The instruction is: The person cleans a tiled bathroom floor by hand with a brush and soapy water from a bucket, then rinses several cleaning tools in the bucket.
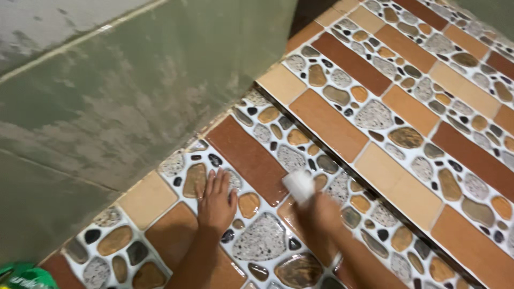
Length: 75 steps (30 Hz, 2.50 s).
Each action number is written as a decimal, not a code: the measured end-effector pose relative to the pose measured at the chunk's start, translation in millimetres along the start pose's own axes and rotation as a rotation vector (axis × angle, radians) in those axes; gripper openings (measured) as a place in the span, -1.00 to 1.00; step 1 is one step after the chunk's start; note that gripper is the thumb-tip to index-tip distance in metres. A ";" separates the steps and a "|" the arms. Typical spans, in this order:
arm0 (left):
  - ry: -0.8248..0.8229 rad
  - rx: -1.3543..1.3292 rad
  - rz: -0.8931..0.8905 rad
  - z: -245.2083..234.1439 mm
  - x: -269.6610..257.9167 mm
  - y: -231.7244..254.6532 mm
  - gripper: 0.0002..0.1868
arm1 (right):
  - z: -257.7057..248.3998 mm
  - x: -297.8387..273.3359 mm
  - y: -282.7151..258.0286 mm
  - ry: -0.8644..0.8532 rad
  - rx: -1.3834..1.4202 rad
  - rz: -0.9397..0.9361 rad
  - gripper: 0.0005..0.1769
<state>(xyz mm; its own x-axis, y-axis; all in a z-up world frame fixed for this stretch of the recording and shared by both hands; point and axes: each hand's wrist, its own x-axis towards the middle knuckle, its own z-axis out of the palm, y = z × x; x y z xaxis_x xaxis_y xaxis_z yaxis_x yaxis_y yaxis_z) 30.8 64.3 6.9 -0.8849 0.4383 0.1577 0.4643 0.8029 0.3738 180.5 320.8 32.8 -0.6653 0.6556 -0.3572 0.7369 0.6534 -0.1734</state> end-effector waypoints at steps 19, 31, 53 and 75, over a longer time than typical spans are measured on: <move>-0.249 0.087 0.162 7.6 1.7 56.2 -0.32 | 65.0 -128.1 10.3 0.044 0.303 -0.597 -0.60; -0.325 -0.083 0.567 29.0 -29.3 119.0 -0.43 | -24.6 -52.6 143.0 0.136 0.083 0.226 -0.46; -0.590 -0.153 0.909 59.8 -79.1 194.2 -0.35 | -31.6 -81.2 238.6 0.235 0.156 0.041 -0.13; -0.888 0.513 1.456 34.3 -56.9 297.2 -0.08 | -86.2 -103.7 344.8 0.229 0.006 0.007 -0.32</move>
<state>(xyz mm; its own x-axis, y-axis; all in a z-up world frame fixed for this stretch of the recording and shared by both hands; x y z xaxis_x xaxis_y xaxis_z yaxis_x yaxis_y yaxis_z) 220.5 291.8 77.6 0.4150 0.7674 -0.4887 0.8960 -0.4379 0.0734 493.3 510.7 89.2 -0.6691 0.7297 -0.1411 0.7422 0.6462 -0.1777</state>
